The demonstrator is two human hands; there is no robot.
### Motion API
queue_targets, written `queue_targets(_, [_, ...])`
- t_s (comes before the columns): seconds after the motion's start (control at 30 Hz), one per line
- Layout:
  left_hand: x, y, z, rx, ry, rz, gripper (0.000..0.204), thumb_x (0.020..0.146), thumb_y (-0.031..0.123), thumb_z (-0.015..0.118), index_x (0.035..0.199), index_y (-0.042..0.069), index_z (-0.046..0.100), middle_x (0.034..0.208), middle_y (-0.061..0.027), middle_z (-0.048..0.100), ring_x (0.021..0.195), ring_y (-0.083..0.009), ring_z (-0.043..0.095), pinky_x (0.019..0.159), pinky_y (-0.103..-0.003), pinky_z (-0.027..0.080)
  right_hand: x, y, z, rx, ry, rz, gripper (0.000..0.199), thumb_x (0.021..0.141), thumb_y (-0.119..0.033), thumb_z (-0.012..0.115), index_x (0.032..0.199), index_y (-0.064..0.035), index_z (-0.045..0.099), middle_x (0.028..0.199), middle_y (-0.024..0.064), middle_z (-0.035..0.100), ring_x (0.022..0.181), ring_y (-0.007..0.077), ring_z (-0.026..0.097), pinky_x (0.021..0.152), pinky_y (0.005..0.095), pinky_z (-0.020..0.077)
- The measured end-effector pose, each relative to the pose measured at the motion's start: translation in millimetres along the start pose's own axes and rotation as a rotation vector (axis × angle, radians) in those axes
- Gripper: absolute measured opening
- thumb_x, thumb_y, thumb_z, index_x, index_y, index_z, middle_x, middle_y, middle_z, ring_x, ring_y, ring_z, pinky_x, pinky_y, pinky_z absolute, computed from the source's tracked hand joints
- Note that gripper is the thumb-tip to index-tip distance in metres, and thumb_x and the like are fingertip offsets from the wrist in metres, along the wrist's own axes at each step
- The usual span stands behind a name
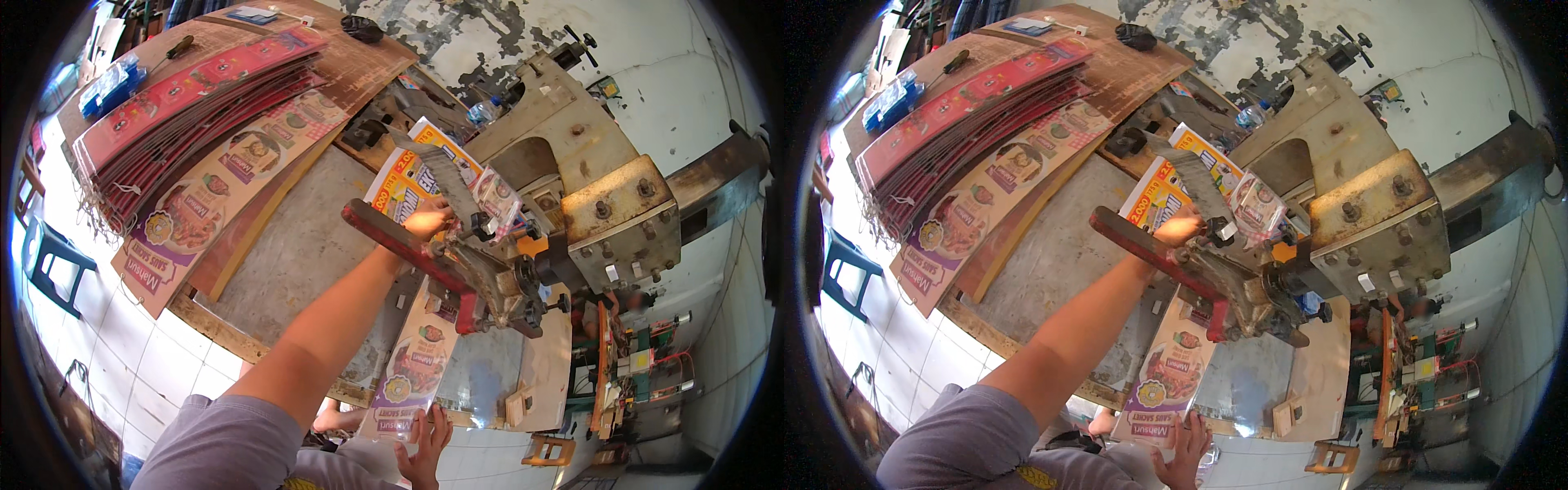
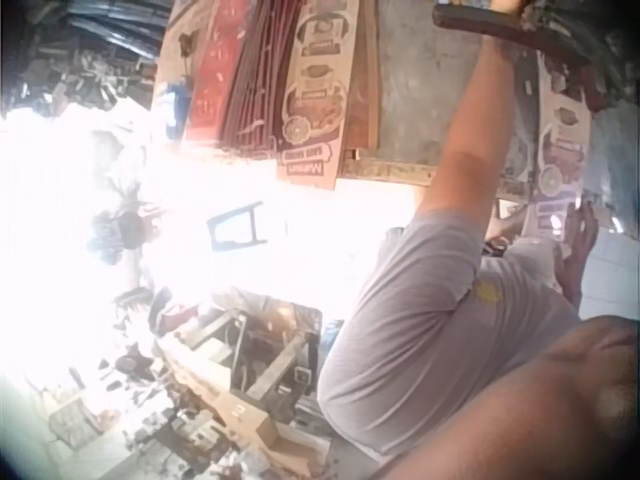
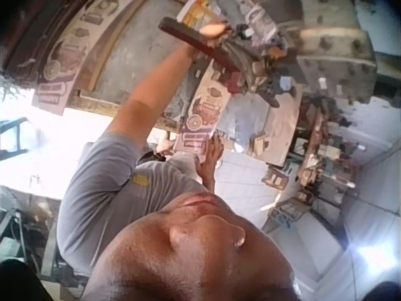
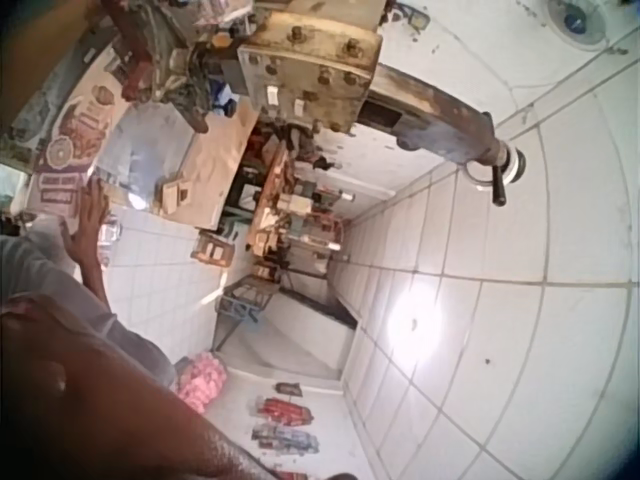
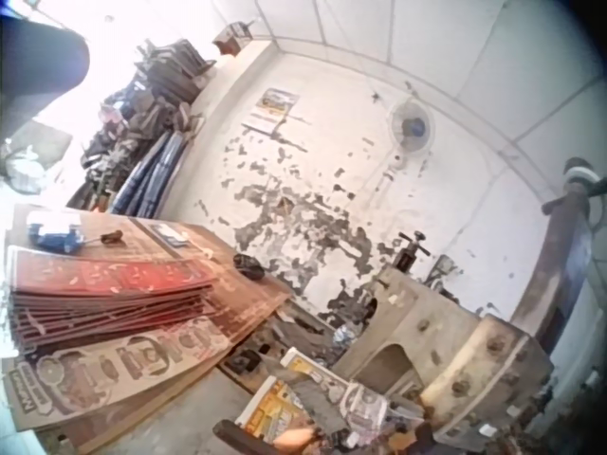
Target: The person positions product packaging under a sealing machine, pulls the lever to seal the edge, and removes the sealed package.
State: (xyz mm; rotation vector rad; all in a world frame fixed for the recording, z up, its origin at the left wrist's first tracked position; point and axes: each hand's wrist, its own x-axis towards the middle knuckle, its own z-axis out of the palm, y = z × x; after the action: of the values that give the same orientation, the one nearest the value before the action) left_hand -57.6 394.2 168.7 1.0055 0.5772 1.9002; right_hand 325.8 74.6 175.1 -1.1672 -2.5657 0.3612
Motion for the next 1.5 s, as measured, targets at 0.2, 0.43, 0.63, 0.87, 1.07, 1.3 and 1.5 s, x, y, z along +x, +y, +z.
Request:
queue_targets(0.2, [0.3, 0.1, 8.5, -0.085, -0.006, 0.064, 0.013, 0.100, 0.017, 0.062, 0.108, 0.009, 0.069, 0.087, 0.0043, 0.068, 0.071, -0.0060, 0.059, 0.062, -0.024, 0.044, 6.0, -0.2, -0.4, -0.012, 0.009, 0.018, 0.081, 0.092, -0.054, 0.062, 0.150, -0.0007, 0.047, 0.162, 0.0263, 0.032, 0.154, 0.0442, 0.023, 0.123, 0.0597, 0.0055])
queue_targets(0.43, [9.8, -13.5, -1.5, -0.260, 0.050, -0.004, 0.012, 0.100, 0.015, 0.061, 0.104, 0.008, 0.069, 0.087, 0.0039, 0.067, 0.072, -0.0067, 0.059, 0.063, -0.024, 0.044, 19.1, 1.3, -1.9, -0.022, -0.006, -0.024, 0.080, 0.090, -0.052, 0.063, 0.149, 0.0006, 0.049, 0.161, 0.0270, 0.033, 0.154, 0.0440, 0.025, 0.123, 0.0596, 0.0033])
queue_targets(0.63, [7.1, -7.8, 3.3, -0.279, 0.030, 0.059, 0.017, 0.099, 0.018, 0.063, 0.110, 0.006, 0.070, 0.094, 0.0021, 0.069, 0.076, -0.0079, 0.060, 0.069, -0.024, 0.047, 20.0, 9.6, 2.4, -0.039, -0.014, -0.044, 0.079, 0.088, -0.046, 0.064, 0.147, 0.0042, 0.048, 0.161, 0.0282, 0.033, 0.154, 0.0443, 0.025, 0.124, 0.0585, 0.0019])
queue_targets(0.87, [-10.3, 26.5, 14.0, -0.093, 0.045, -0.116, 0.020, 0.100, 0.021, 0.066, 0.113, 0.006, 0.070, 0.095, 0.0036, 0.070, 0.074, -0.0070, 0.059, 0.067, -0.024, 0.047, 18.4, 10.7, 4.8, -0.048, -0.001, -0.039, 0.080, 0.086, -0.043, 0.065, 0.147, 0.0055, 0.048, 0.161, 0.0294, 0.033, 0.153, 0.0452, 0.025, 0.124, 0.0583, 0.0048])
queue_targets(1.07, [-7.9, 19.2, 4.9, 0.055, -0.026, 0.049, 0.018, 0.098, 0.020, 0.066, 0.109, 0.007, 0.070, 0.085, 0.0049, 0.066, 0.068, -0.0058, 0.055, 0.062, -0.024, 0.043, 13.7, 12.7, 5.1, -0.018, 0.005, -0.042, 0.081, 0.088, -0.048, 0.066, 0.146, 0.0055, 0.048, 0.160, 0.0292, 0.035, 0.152, 0.0453, 0.026, 0.124, 0.0587, 0.0087])
queue_targets(1.3, [-5.7, 13.8, 4.5, 0.097, -0.039, 0.100, 0.014, 0.097, 0.020, 0.065, 0.098, 0.007, 0.069, 0.078, 0.0047, 0.062, 0.064, -0.0073, 0.054, 0.058, -0.025, 0.041, 14.0, 16.1, 8.7, -0.040, 0.037, -0.058, 0.082, 0.088, -0.051, 0.065, 0.145, 0.0050, 0.049, 0.159, 0.0288, 0.036, 0.151, 0.0448, 0.028, 0.123, 0.0578, 0.0098])
queue_targets(1.5, [10.9, -19.1, -11.4, 0.098, -0.058, 0.299, 0.015, 0.096, 0.020, 0.064, 0.092, 0.007, 0.067, 0.074, 0.0042, 0.060, 0.063, -0.0082, 0.053, 0.057, -0.026, 0.041, 19.5, 17.2, 9.4, -0.002, 0.052, -0.047, 0.080, 0.091, -0.060, 0.061, 0.147, -0.0031, 0.053, 0.157, 0.0261, 0.038, 0.150, 0.0436, 0.031, 0.122, 0.0608, 0.0099])
